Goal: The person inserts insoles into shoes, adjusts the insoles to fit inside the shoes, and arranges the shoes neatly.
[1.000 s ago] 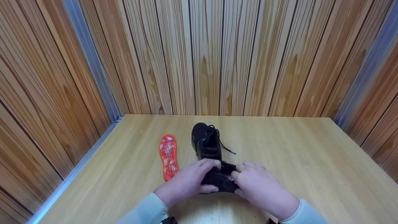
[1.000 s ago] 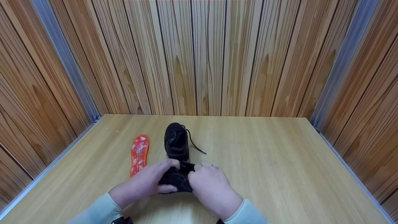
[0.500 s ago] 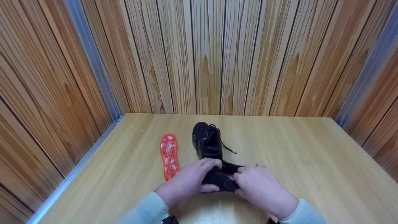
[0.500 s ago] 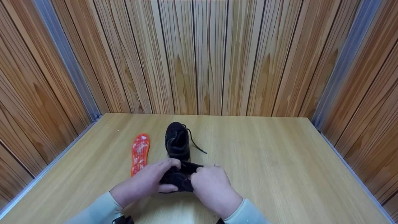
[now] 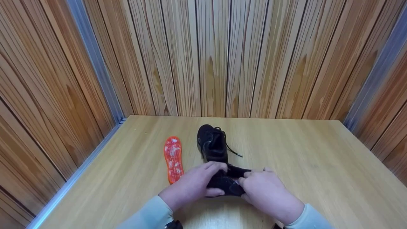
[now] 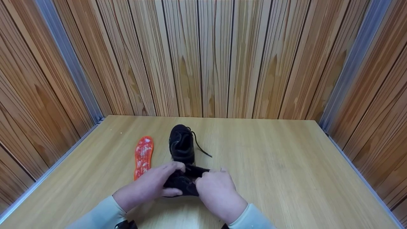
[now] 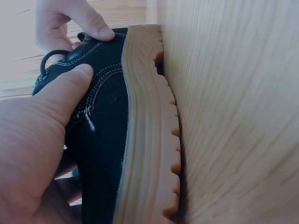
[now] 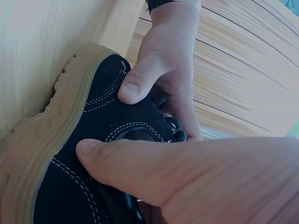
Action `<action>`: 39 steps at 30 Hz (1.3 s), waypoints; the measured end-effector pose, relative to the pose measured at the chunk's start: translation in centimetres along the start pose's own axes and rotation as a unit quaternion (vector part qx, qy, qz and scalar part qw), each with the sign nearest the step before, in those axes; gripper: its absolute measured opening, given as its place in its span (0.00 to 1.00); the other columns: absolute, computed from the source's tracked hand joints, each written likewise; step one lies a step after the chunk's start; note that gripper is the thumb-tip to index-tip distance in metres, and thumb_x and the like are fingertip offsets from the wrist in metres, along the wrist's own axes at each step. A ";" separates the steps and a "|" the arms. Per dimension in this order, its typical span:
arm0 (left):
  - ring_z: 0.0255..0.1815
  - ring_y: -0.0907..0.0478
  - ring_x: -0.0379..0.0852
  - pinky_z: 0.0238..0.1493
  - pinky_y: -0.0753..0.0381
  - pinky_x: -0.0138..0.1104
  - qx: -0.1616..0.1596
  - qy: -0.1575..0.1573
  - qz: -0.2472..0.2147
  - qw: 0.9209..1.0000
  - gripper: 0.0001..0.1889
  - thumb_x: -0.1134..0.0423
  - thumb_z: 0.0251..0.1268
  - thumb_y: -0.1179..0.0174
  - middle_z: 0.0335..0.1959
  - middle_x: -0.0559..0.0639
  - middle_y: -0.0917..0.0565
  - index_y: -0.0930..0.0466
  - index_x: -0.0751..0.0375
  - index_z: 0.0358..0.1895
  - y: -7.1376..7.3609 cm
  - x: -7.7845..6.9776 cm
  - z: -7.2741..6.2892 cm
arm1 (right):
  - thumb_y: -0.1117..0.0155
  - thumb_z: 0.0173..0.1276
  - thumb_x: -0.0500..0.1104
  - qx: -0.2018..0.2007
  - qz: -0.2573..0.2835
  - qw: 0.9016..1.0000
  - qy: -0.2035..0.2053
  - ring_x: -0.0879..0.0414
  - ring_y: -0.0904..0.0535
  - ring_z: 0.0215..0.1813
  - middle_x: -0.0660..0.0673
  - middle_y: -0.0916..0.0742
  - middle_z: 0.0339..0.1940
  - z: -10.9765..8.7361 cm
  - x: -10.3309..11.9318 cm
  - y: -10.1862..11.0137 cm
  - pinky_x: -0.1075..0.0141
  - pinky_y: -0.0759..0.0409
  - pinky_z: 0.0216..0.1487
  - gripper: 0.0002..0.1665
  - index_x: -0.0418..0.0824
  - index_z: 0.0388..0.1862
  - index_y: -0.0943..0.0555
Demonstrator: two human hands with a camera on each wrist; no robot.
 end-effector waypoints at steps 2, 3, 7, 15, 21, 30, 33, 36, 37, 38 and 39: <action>0.66 0.16 0.43 0.69 0.15 0.44 -0.001 -0.003 0.000 1.000 0.30 0.41 0.71 0.27 0.69 0.40 0.17 0.27 0.40 0.71 0.0 -0.1 0.0 | 0.11 0.50 0.59 0.004 -0.003 1.000 -0.004 0.52 0.17 0.29 0.51 0.10 0.30 0.0 0.0 -0.2 0.58 0.33 0.29 0.23 0.47 0.35 0.11; 0.66 0.16 0.43 0.69 0.15 0.44 -0.001 -0.004 0.001 1.000 0.31 0.41 0.71 0.27 0.69 0.40 0.17 0.27 0.40 0.71 0.0 -0.1 0.0 | 0.12 0.51 0.59 0.009 -0.003 1.000 -0.005 0.52 0.16 0.29 0.51 0.10 0.30 0.0 0.0 -0.3 0.57 0.31 0.29 0.22 0.47 0.35 0.11; 0.65 0.16 0.44 0.68 0.14 0.44 -0.002 -0.004 0.001 1.000 0.30 0.41 0.71 0.27 0.69 0.41 0.17 0.26 0.40 0.71 0.0 -0.1 0.0 | 0.13 0.55 0.58 0.025 0.005 1.000 -0.012 0.52 0.16 0.29 0.50 0.09 0.30 -0.1 0.0 -0.7 0.55 0.30 0.32 0.21 0.47 0.37 0.11; 0.64 0.15 0.44 0.67 0.14 0.44 -0.002 -0.001 0.003 1.000 0.30 0.40 0.71 0.28 0.69 0.41 0.17 0.27 0.40 0.70 0.0 0.1 0.0 | 0.16 0.57 0.56 0.037 0.028 0.999 -0.009 0.51 0.22 0.23 0.50 0.14 0.23 -0.2 0.0 -1.3 0.56 0.33 0.29 0.21 0.43 0.36 0.14; 0.65 0.16 0.43 0.68 0.14 0.43 -0.001 -0.004 -0.001 1.000 0.30 0.41 0.71 0.27 0.69 0.40 0.17 0.27 0.40 0.71 0.1 -0.1 0.0 | 0.14 0.53 0.52 0.038 0.019 0.999 0.001 0.51 0.22 0.22 0.50 0.14 0.23 -0.2 0.1 -1.3 0.56 0.33 0.28 0.21 0.43 0.38 0.13; 0.64 0.15 0.44 0.66 0.14 0.44 -0.005 -0.004 0.011 1.000 0.31 0.40 0.71 0.27 0.69 0.41 0.17 0.27 0.40 0.71 0.1 -0.1 0.0 | 0.12 0.54 0.50 0.078 0.014 0.997 -0.022 0.46 0.12 0.38 0.46 0.07 0.36 -0.1 0.0 -2.4 0.43 0.17 0.41 0.28 0.42 0.53 0.10; 0.64 0.15 0.44 0.66 0.13 0.45 -0.003 -0.002 0.008 1.000 0.30 0.40 0.71 0.28 0.69 0.41 0.17 0.27 0.40 0.71 0.1 0.0 0.0 | 0.12 0.54 0.49 0.083 0.009 0.996 -0.025 0.47 0.14 0.33 0.46 0.09 0.32 -0.2 -0.1 -2.4 0.47 0.18 0.39 0.27 0.42 0.50 0.11; 0.65 0.15 0.44 0.67 0.14 0.45 0.000 0.001 0.002 1.000 0.30 0.40 0.72 0.28 0.70 0.41 0.18 0.27 0.39 0.71 0.0 0.0 0.0 | 0.12 0.51 0.45 0.070 -0.012 0.997 -0.009 0.48 0.19 0.25 0.48 0.13 0.25 -0.2 0.1 -2.2 0.53 0.24 0.33 0.21 0.42 0.42 0.12; 0.65 0.15 0.44 0.67 0.14 0.45 0.001 0.002 0.001 1.000 0.30 0.40 0.72 0.28 0.70 0.41 0.18 0.27 0.39 0.72 0.0 0.1 0.0 | 0.12 0.51 0.44 0.065 -0.021 0.998 -0.002 0.49 0.21 0.24 0.48 0.15 0.23 -0.2 0.3 -2.1 0.54 0.27 0.32 0.20 0.43 0.39 0.13; 0.65 0.16 0.44 0.67 0.14 0.46 0.003 0.003 0.000 1.000 0.30 0.40 0.72 0.29 0.70 0.40 0.18 0.27 0.39 0.72 -0.1 0.1 0.0 | 0.13 0.50 0.43 0.057 -0.029 0.998 0.007 0.49 0.22 0.22 0.48 0.15 0.22 -0.2 0.4 -2.0 0.56 0.29 0.31 0.18 0.43 0.36 0.14; 0.65 0.16 0.44 0.67 0.14 0.46 0.003 0.005 -0.001 1.000 0.30 0.40 0.72 0.29 0.70 0.40 0.18 0.27 0.38 0.72 -0.1 0.1 0.0 | 0.14 0.50 0.41 0.048 -0.038 0.998 0.016 0.49 0.22 0.21 0.48 0.16 0.21 -0.2 0.6 -1.8 0.57 0.31 0.30 0.17 0.43 0.33 0.15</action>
Point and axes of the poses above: each hand's wrist, its own z-axis towards the middle knuckle, its own y-axis out of the back of the hand, x = y × z, the point moved 10 cm from there along z, towards the middle knuckle
